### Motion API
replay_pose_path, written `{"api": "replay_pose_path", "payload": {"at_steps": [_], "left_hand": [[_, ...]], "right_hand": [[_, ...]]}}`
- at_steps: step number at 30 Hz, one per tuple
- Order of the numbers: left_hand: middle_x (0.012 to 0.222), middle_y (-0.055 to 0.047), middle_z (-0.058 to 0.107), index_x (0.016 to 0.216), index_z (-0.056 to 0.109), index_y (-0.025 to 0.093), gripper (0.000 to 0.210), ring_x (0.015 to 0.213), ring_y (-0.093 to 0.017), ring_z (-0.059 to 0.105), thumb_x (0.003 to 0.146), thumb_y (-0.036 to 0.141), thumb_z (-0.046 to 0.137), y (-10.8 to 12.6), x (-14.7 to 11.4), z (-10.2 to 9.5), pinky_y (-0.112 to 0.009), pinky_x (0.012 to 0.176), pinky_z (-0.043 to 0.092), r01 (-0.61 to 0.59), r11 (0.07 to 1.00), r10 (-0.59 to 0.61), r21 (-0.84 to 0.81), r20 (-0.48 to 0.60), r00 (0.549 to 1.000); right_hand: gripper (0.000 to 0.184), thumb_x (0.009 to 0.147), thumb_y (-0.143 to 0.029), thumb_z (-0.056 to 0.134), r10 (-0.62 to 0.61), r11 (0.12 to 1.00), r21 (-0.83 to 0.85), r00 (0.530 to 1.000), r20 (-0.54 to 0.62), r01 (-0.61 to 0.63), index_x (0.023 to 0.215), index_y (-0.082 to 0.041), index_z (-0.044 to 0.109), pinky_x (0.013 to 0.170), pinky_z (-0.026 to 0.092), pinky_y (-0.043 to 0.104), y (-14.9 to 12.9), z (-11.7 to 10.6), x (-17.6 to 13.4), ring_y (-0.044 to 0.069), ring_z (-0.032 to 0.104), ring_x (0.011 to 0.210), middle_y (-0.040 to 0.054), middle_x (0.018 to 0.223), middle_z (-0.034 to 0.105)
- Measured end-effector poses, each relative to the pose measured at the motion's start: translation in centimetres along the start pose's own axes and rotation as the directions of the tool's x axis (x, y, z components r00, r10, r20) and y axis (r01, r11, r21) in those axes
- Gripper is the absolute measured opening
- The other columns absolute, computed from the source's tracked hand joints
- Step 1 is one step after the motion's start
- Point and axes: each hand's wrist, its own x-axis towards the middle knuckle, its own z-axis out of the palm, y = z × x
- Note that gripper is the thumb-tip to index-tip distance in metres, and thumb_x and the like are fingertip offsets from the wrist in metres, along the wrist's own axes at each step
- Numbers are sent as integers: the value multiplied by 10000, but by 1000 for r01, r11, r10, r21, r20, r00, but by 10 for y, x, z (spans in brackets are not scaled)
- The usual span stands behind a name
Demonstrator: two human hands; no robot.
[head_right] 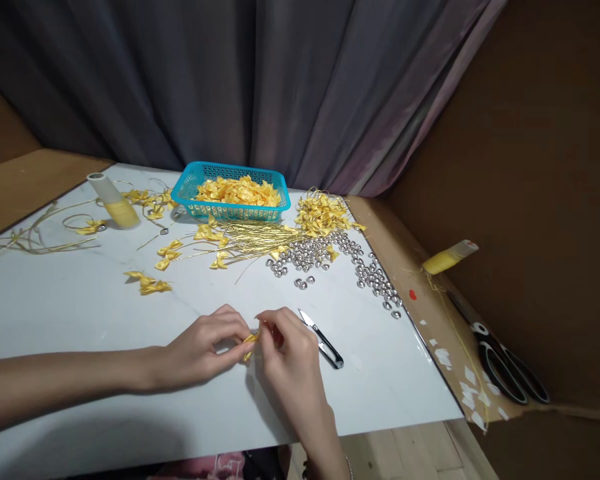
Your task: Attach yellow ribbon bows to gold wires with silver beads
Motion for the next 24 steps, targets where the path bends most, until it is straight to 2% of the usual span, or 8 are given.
{"api": "replay_pose_path", "payload": {"at_steps": [4,9,12,18,24], "left_hand": [[670,-10,615,705,574,151,197,667,-127,539,883,181,494,1,0,-1,-278,703,413,-8,1000,8,-7,-11,1000],[677,-16,620,714,580,145,189,671,-124,549,881,160,494,3,1,-3,-275,710,415,-46,999,46,-19,-13,999],[673,-19,620,709,576,142,187,662,-125,542,878,159,497,1,1,-2,-275,697,412,-30,999,30,-16,-22,999],[675,-25,628,714,570,138,176,667,-131,555,873,160,499,0,0,-2,-286,702,416,-17,999,17,-33,-1,1000],[676,-24,619,703,560,147,209,666,-129,551,889,176,468,2,1,-2,-287,707,424,-32,999,32,-24,22,999]], "right_hand": [[132,814,-165,477,95,995,20,995,7,-95,816,-185,607,543,402,239,5,-3,1,128,509,567,-5,653,582],[87,802,-193,499,128,991,41,991,29,-129,784,-184,583,510,390,227,5,-7,-1,114,482,527,-17,613,560],[56,813,-195,501,94,993,69,994,55,-98,807,-190,557,495,398,217,0,-11,-3,110,484,525,-20,620,561],[65,844,-152,492,-54,998,31,993,103,51,860,-207,522,543,426,231,-7,-15,-6,114,504,565,-18,661,575],[71,850,-166,475,-37,999,38,993,114,33,825,-203,530,545,425,240,-4,-14,-2,119,505,575,-8,668,570]]}}
